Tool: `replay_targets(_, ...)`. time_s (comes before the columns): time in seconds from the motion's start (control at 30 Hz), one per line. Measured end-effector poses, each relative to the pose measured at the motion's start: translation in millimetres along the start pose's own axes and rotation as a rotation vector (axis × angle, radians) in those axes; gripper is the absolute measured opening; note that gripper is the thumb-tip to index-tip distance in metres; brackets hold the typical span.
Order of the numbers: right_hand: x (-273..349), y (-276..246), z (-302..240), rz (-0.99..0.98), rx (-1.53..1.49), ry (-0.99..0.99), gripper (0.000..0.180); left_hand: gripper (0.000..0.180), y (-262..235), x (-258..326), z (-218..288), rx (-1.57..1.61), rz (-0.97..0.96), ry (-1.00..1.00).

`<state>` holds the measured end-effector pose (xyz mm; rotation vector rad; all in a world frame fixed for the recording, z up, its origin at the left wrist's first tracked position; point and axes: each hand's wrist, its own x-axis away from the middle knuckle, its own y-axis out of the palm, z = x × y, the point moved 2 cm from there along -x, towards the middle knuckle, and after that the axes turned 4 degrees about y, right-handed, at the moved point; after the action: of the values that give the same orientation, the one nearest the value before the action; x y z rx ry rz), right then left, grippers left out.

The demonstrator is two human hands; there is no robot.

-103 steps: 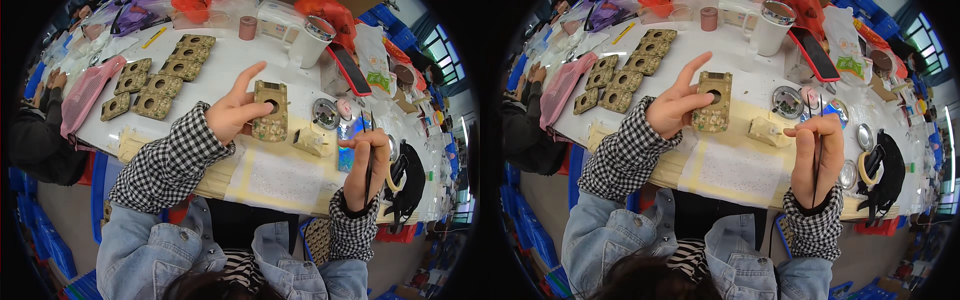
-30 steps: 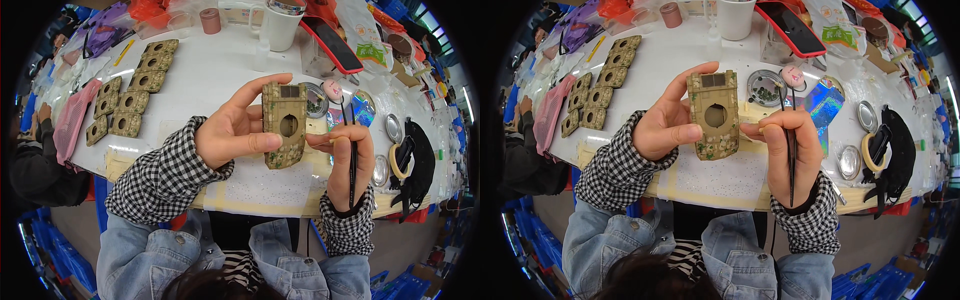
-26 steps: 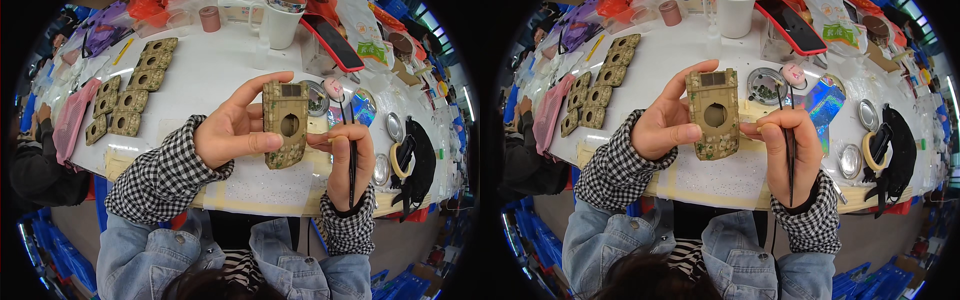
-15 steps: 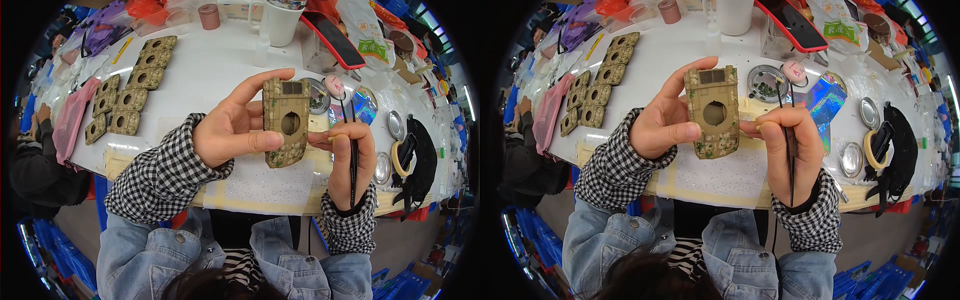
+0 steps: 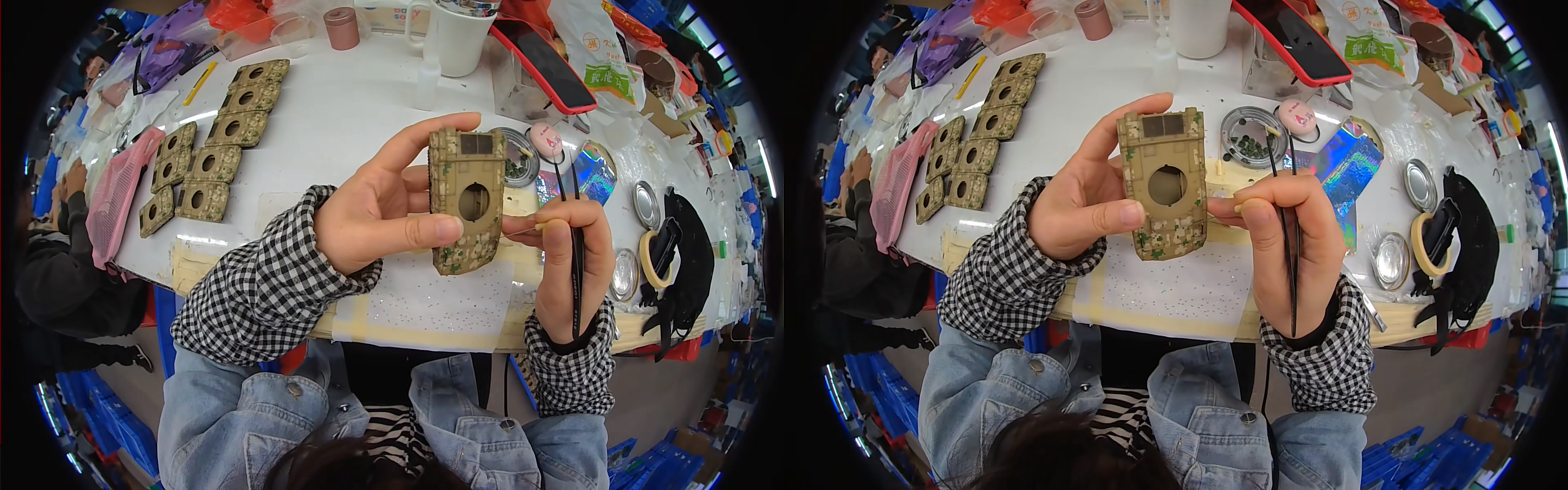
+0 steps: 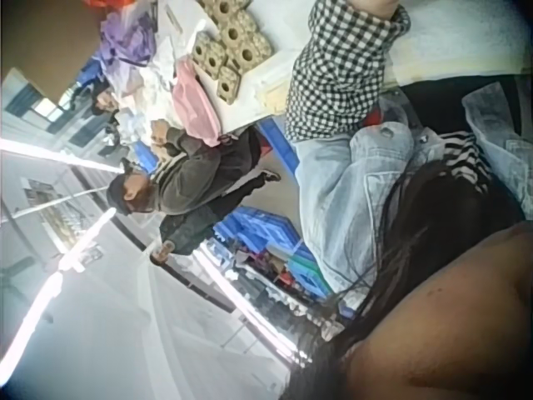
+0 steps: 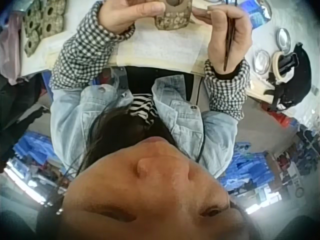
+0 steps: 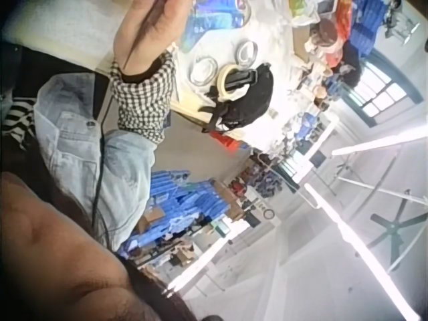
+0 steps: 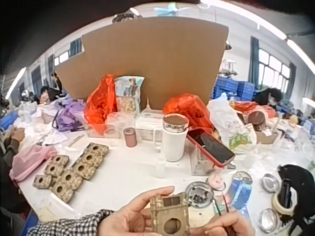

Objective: Painting and detailing a toy tank model with a brush and marker at a workbench.

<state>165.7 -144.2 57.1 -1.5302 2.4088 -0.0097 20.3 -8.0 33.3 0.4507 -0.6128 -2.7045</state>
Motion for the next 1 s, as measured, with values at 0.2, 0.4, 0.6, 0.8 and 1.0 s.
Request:
replay_targets(0.2, -0.6, -0.8, -0.7, 0.026, -0.040, 0.045, 0.012, 0.077, 0.6, 0.0, -0.7, 0.005, -0.003, 0.005)
replay_targets(0.4, -5.6, -16.5, 5.1, 0.153, 0.173, -0.114, 0.011, 0.077, -3.3, -1.1, -0.6, 0.032, 0.035, 0.029)
replay_targets(0.6, -13.9, -8.2, 5.7, 0.164, 0.742, -0.379, 0.013, 0.082, -7.5, -2.5, 7.3, 0.057, 0.274, -0.003)
replay_targets(0.8, -16.4, -2.8, 14.7, 0.071, 0.853, -0.428, 0.016, 0.082, -18.5, -1.9, -1.0, 0.028, 0.414, -0.030)
replay_targets(1.0, -17.0, -3.6, 10.9, 0.102, 0.800, -0.369, 0.018, 0.089, -66.7, -10.3, -4.3, -0.111, 0.592, 0.011)
